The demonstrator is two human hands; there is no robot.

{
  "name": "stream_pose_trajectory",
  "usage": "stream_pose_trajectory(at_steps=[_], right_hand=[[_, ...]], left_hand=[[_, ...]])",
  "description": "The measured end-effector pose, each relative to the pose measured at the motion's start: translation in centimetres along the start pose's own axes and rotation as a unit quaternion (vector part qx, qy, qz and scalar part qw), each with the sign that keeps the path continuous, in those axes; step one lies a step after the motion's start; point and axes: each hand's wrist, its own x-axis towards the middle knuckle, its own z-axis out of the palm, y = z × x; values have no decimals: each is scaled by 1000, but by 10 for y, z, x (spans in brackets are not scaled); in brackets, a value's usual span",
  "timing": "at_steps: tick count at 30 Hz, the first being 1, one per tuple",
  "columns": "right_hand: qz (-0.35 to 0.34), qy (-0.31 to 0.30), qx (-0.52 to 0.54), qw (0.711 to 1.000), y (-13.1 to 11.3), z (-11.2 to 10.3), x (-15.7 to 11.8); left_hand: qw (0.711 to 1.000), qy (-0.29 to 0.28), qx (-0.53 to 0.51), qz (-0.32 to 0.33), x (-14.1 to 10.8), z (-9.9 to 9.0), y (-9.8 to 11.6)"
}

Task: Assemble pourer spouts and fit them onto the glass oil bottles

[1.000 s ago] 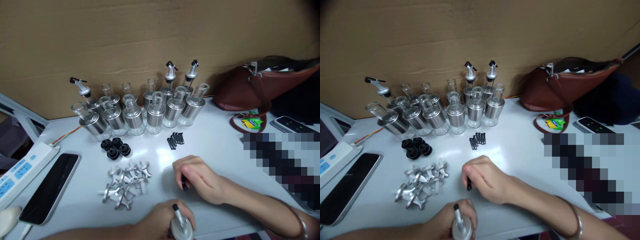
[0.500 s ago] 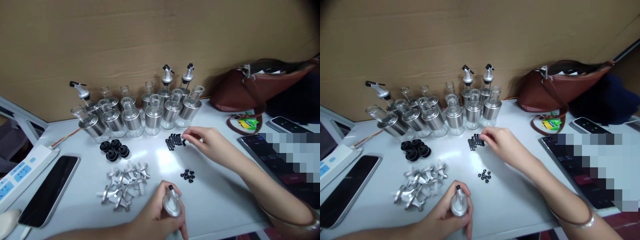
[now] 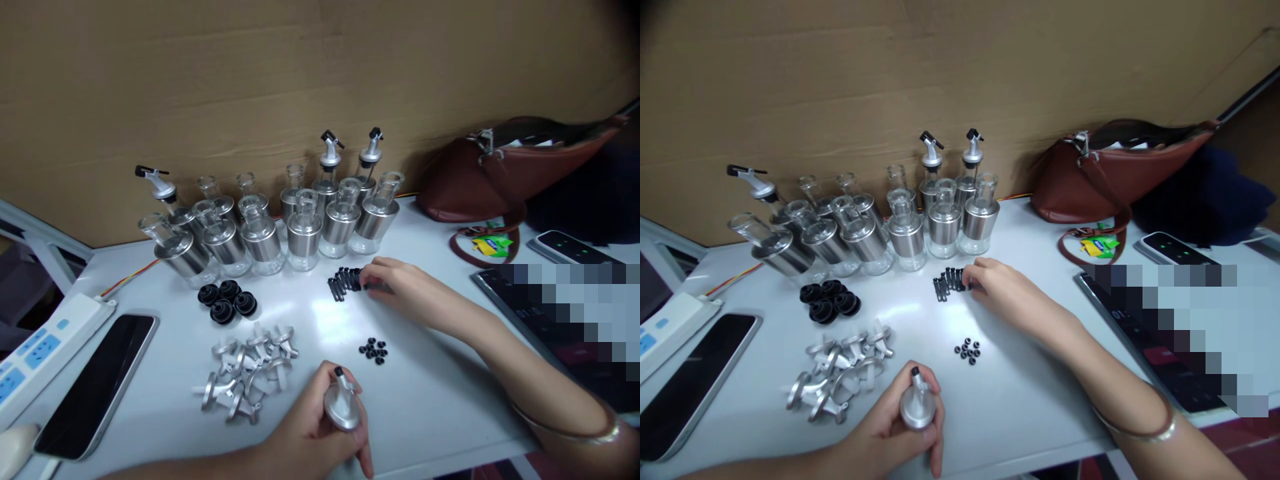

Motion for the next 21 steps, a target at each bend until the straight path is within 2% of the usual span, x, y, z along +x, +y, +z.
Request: stream_pose_trajectory(at_steps=[7,14,21], right_hand=[[6,-8,-3,1000,-5,-3,2],[14,-21,-4,1000,-11,-3,2],[18,-26,3,999,-12,-2,2]], left_hand=[[1000,5,7,-2,0,0,1],[999,-9,-23,34,2,-6,-10],[999,-6,-25,37,1,-6,-11]])
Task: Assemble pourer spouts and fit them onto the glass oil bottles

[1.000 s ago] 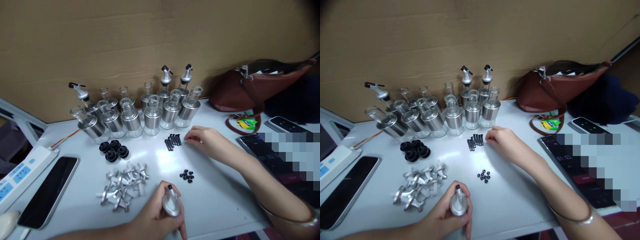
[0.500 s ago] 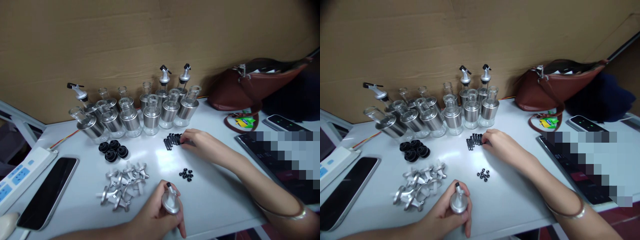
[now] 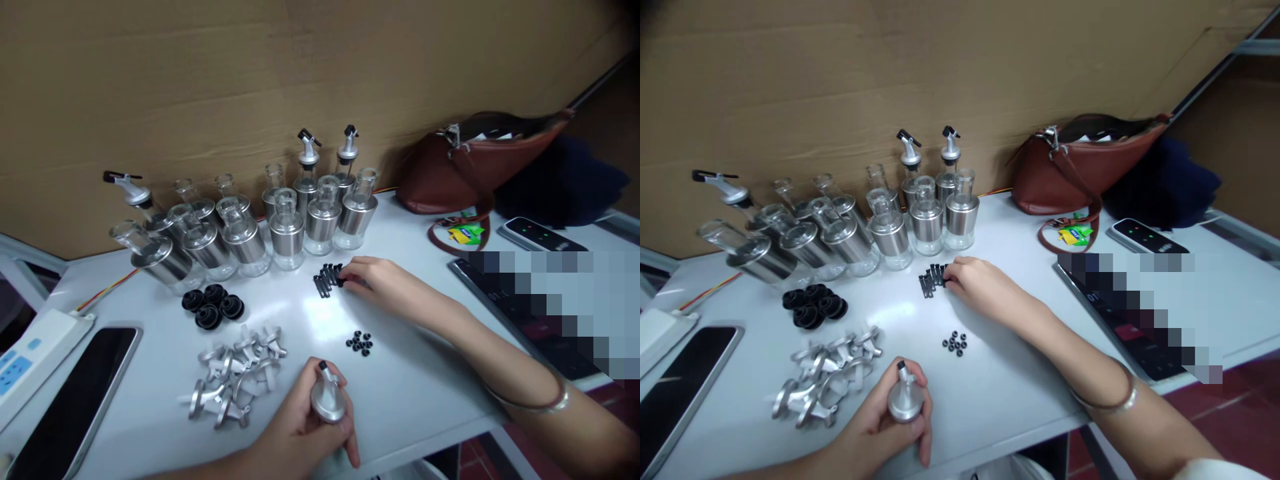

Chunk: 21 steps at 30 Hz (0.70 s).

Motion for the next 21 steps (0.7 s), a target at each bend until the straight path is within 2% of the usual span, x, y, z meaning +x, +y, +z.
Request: stream_pose_trajectory(at_steps=[9,21], right_hand=[[17,-1,8,1000,6,0,1],[24,23,37,999,-1,-2,1]], left_hand=[[1000,0,13,-8,1,2,5],[1000,3,-3,-17,2,4,9]])
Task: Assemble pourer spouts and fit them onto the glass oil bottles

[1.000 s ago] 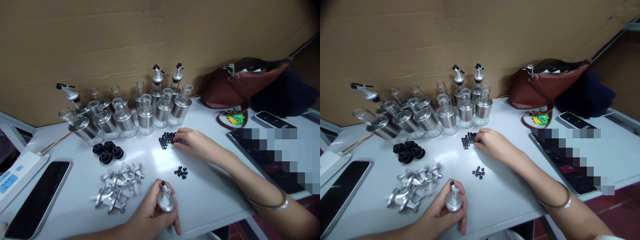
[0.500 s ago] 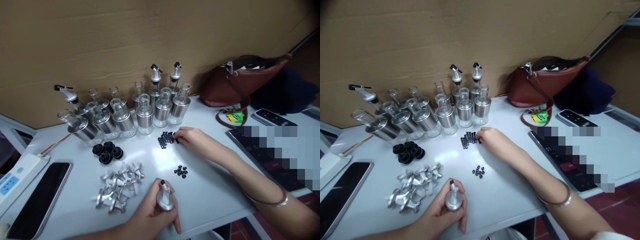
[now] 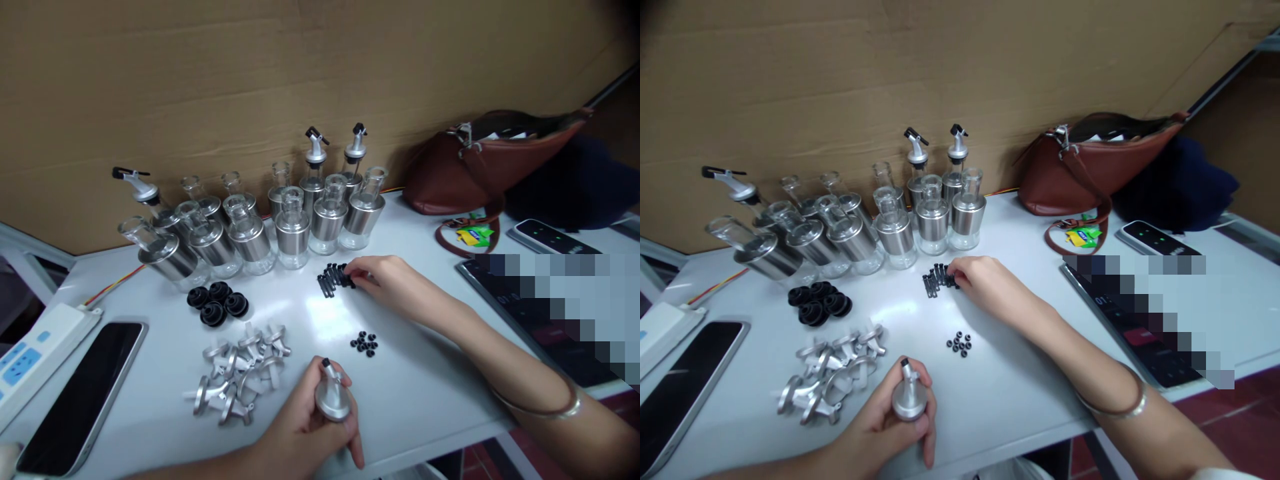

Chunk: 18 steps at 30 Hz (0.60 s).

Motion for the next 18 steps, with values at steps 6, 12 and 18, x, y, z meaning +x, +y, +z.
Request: stream_pose_trajectory(at_steps=[6,12,18], right_hand=[[-114,-15,-1,993,-4,3,0],[-195,-16,13,981,-11,9,-3],[-197,-18,13,980,-14,14,-4]], left_hand=[[1000,-4,-7,16,0,-3,-8],[1000,7,7,-1,0,-1,-5],[999,18,29,-21,-1,4,8]])
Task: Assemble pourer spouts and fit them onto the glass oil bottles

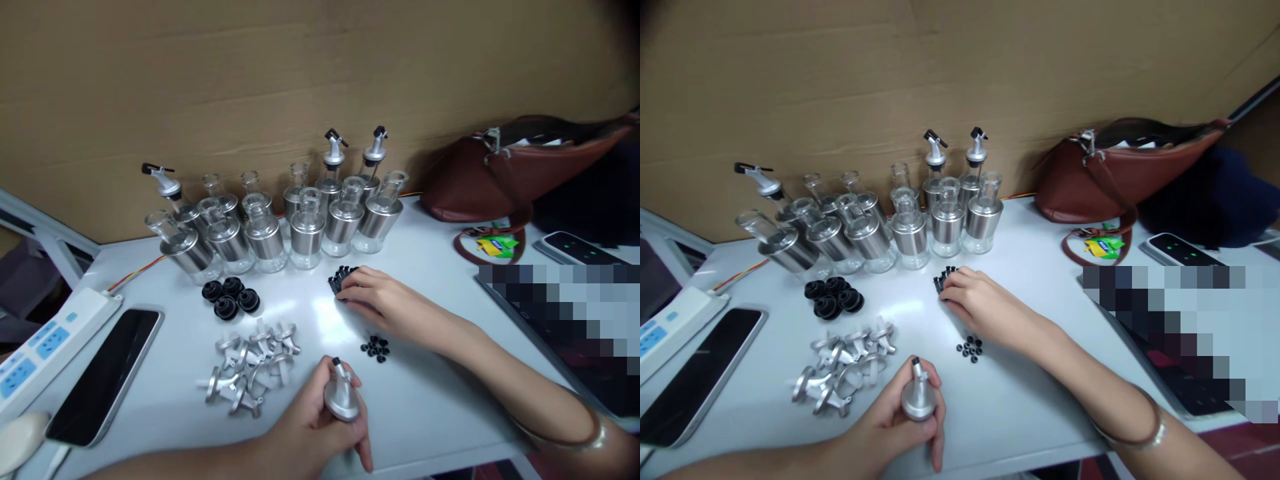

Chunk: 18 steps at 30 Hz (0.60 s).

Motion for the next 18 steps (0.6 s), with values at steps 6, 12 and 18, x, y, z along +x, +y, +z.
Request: stream_pose_trajectory(at_steps=[6,12,18], right_hand=[[5,-12,97,995,-9,-7,-1],[-40,-113,306,944,-37,-16,-3],[-37,-129,347,928,-41,-13,-4]], left_hand=[[999,-6,-36,7,0,-1,2],[998,-20,-63,4,-1,-3,3],[997,-52,-62,13,-1,-7,2]])
